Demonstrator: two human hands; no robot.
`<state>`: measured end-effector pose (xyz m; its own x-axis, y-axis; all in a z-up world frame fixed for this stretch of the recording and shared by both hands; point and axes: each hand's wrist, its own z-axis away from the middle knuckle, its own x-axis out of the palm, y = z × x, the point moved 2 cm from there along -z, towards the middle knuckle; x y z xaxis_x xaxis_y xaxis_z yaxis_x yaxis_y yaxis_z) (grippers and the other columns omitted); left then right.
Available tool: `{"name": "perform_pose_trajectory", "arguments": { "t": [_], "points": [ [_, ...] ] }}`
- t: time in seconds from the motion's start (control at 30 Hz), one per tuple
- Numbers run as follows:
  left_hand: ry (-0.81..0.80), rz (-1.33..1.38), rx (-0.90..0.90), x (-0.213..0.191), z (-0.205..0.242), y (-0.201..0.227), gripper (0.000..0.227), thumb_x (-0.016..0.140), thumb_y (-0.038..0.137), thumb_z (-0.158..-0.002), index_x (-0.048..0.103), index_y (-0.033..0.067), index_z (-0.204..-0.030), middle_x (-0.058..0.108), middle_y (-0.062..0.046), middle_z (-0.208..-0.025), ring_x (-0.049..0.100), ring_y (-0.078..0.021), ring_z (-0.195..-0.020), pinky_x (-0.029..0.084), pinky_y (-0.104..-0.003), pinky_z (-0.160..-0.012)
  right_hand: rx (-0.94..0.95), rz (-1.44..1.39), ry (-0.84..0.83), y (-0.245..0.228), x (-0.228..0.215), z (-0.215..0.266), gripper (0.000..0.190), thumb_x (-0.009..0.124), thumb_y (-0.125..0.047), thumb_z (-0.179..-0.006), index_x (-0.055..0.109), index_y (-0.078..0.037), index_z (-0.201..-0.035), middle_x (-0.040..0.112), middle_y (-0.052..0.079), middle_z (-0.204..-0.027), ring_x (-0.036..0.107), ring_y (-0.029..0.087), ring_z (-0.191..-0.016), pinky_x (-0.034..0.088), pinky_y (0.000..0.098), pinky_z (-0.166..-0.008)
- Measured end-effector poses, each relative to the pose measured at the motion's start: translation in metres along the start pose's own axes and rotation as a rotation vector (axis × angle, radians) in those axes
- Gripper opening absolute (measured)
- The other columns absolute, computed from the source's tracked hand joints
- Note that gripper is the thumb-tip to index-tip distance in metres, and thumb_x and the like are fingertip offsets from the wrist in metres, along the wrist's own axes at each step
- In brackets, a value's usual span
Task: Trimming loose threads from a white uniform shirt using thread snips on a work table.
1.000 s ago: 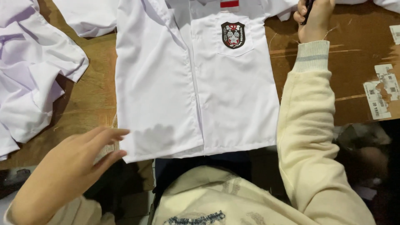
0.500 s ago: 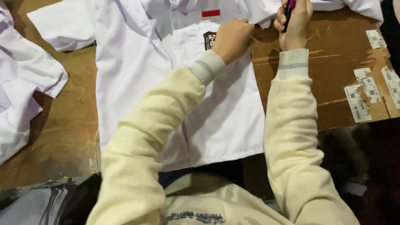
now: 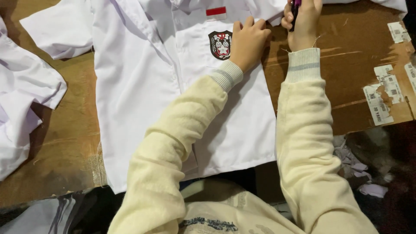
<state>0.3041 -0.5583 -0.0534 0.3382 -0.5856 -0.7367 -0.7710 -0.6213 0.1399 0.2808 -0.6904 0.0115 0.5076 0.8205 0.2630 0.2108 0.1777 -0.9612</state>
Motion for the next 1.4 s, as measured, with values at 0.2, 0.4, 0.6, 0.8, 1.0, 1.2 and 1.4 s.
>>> {"name": "perform_pose_trajectory", "arguments": {
  "t": [0.2,0.4,0.6,0.8,1.0,1.2,1.4],
  "points": [
    [0.007,-0.069,0.076,-0.002,0.003,0.003,0.01,0.07,0.009,-0.08,0.066,0.018,-0.077,0.063,0.002,-0.09,0.056,-0.0262,-0.09,0.043,-0.049,-0.078,-0.002,0.043,-0.005,-0.002,0.006,0.004,0.022,0.056,-0.026,-0.095,0.052,-0.009,-0.083,0.05,0.0,-0.067,0.038,0.006,-0.047,0.024,0.0225,-0.041],
    [-0.058,0.014,0.006,-0.011,0.001,0.0,0.007,0.067,0.016,-0.086,0.062,0.0175,-0.09,0.061,0.001,-0.097,0.056,-0.0251,-0.095,0.043,-0.051,-0.082,0.015,0.0,0.019,0.001,-0.001,-0.001,0.014,0.055,-0.022,-0.095,0.048,-0.011,-0.089,0.048,0.0,-0.07,0.038,0.006,-0.05,0.023,0.0221,-0.042],
    [-0.25,0.161,0.03,-0.108,0.023,-0.01,0.004,0.056,0.015,-0.091,0.059,0.0178,-0.09,0.06,0.001,-0.092,0.056,-0.0269,-0.087,0.037,-0.051,-0.078,0.004,-0.089,0.036,0.006,-0.012,-0.007,0.008,0.051,-0.013,-0.093,0.043,-0.013,-0.096,0.049,0.001,-0.076,0.04,0.007,-0.053,0.024,0.0233,-0.044],
    [-0.649,0.25,0.2,-0.309,0.129,-0.01,0.019,0.045,0.021,-0.102,0.055,0.0114,-0.09,0.061,-0.006,-0.084,0.06,-0.0318,-0.067,0.039,-0.047,-0.067,0.026,-0.071,0.051,0.012,-0.017,-0.01,0.008,0.05,-0.013,-0.093,0.045,-0.013,-0.099,0.05,0.001,-0.076,0.04,0.008,-0.053,0.026,0.0239,-0.045],
    [-1.317,0.08,-0.612,-0.436,0.273,-0.058,0.03,0.045,0.047,-0.102,0.059,0.0253,-0.086,0.072,0.007,-0.084,0.07,-0.022,-0.077,0.049,-0.038,-0.073,0.035,-0.038,0.042,0.02,-0.02,-0.012,0.01,0.047,-0.012,-0.095,0.044,-0.016,-0.104,0.047,0.0,-0.071,0.039,0.007,-0.053,0.026,0.023,-0.046],
    [-1.368,-0.198,-1.452,-0.45,0.425,-0.106,0.043,0.054,0.055,-0.097,0.077,0.0202,-0.085,0.08,-0.004,-0.084,0.072,-0.0222,-0.088,0.05,-0.03,-0.08,0.027,-0.014,0.022,0.023,-0.019,-0.014,0.011,0.048,-0.012,-0.097,0.045,-0.017,-0.106,0.045,-0.002,-0.07,0.039,0.007,-0.054,0.027,0.0226,-0.046],
    [-1.211,-0.135,-1.387,-0.381,0.568,-0.186,0.027,0.078,0.011,-0.068,0.082,0.0218,-0.094,0.08,0.004,-0.105,0.078,-0.0249,-0.094,0.058,-0.034,-0.085,0.027,-0.004,0.014,0.02,-0.015,-0.01,0.01,0.052,-0.019,-0.099,0.045,-0.014,-0.105,0.05,0.001,-0.073,0.04,0.007,-0.053,0.027,0.0234,-0.046]
  ]
}}
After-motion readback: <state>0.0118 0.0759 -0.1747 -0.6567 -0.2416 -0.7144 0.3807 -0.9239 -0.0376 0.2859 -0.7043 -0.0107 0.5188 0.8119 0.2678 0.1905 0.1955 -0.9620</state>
